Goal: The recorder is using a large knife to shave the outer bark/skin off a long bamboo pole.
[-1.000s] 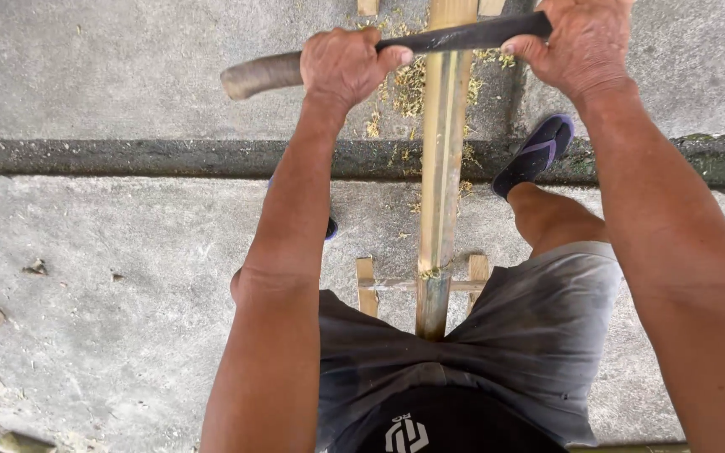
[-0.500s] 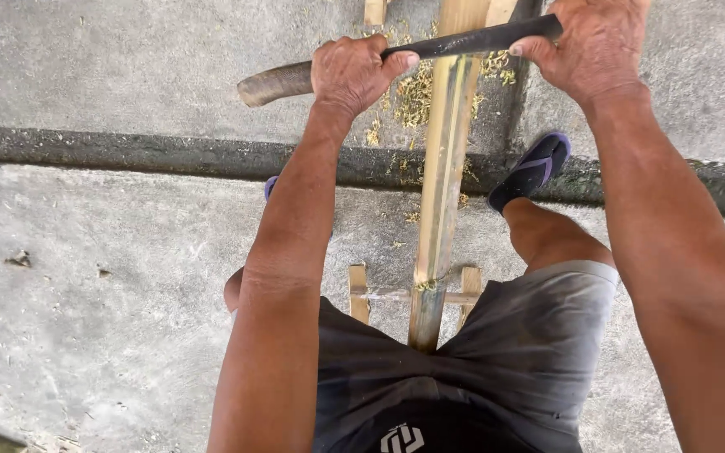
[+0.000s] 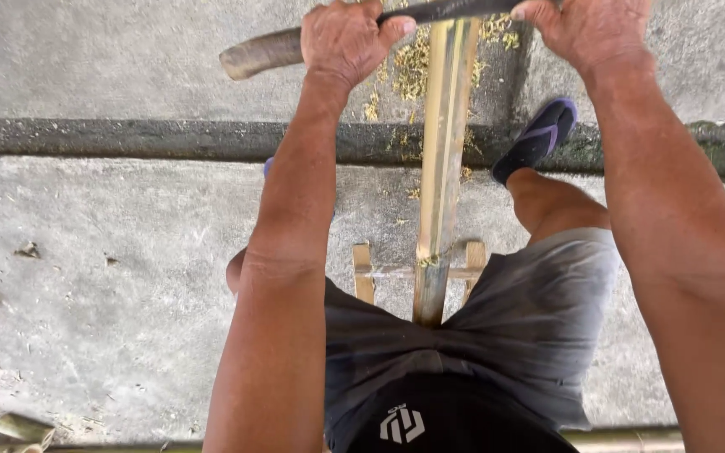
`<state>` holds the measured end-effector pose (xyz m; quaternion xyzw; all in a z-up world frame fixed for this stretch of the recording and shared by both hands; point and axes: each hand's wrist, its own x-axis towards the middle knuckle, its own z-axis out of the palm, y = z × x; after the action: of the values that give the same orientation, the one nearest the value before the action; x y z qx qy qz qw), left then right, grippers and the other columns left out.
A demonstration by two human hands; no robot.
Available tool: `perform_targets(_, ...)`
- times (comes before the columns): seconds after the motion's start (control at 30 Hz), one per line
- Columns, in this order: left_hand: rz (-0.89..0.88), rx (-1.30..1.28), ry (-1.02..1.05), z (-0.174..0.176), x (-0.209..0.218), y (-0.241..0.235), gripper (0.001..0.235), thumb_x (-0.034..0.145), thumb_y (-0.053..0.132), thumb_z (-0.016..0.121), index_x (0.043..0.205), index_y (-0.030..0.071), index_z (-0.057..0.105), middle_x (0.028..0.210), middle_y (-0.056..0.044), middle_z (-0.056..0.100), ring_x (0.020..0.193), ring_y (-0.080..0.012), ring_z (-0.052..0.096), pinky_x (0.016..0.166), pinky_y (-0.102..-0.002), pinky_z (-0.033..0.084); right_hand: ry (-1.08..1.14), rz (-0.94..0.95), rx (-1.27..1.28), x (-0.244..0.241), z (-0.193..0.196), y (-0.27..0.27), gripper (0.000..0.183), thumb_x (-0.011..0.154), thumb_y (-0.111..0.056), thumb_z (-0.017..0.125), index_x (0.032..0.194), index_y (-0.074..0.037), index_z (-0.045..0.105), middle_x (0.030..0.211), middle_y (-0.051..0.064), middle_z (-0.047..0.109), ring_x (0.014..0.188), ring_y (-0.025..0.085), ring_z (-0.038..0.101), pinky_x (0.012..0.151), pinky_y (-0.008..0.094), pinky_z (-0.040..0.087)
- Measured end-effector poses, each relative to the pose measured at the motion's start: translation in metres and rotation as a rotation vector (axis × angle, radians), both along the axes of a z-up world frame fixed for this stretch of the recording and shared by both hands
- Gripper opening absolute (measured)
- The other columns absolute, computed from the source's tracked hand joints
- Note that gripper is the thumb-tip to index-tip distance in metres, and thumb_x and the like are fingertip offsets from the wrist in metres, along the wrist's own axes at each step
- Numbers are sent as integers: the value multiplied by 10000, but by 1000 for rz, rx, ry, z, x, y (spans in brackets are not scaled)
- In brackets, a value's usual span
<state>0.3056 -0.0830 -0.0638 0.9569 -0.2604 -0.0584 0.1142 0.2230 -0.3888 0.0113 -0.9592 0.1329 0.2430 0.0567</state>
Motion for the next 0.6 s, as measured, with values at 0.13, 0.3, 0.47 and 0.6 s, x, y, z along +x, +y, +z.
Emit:
perform_targets(0.13,1,-16,-5,-15,-26,11,807,921,870,290,841,211,748,544,3,560,567,-166,589,594,-451,497,-382,378,-163,-20,-65,-34,694,994,-819,556,1292,-210,705,943,108,682,1014,306,634,809,503,473)
perform_targets(0.3,-11,181,307,10,-55,18,835,924,835,190,928,176,704,632,14,531,605,-151,577,612,-406,505,-138,317,-212,-42,-26,-3,643,935,-758,520,974,-175,788,848,67,673,933,251,587,885,454,415)
perform_targets(0.47,6,165,283,11,-91,27,838,897,851,182,892,194,704,571,21,520,579,-141,561,610,-411,484,-471,452,-243,-90,-44,-6,668,970,-805,555,965,-172,769,866,2,650,978,192,539,966,399,344)
perform_targets(0.6,16,148,255,9,-125,36,854,879,858,175,905,202,720,584,17,557,606,-172,590,647,-441,492,-645,475,-72,-127,-49,-2,657,863,-751,537,1039,-154,749,977,-21,666,1062,163,534,1107,389,321)
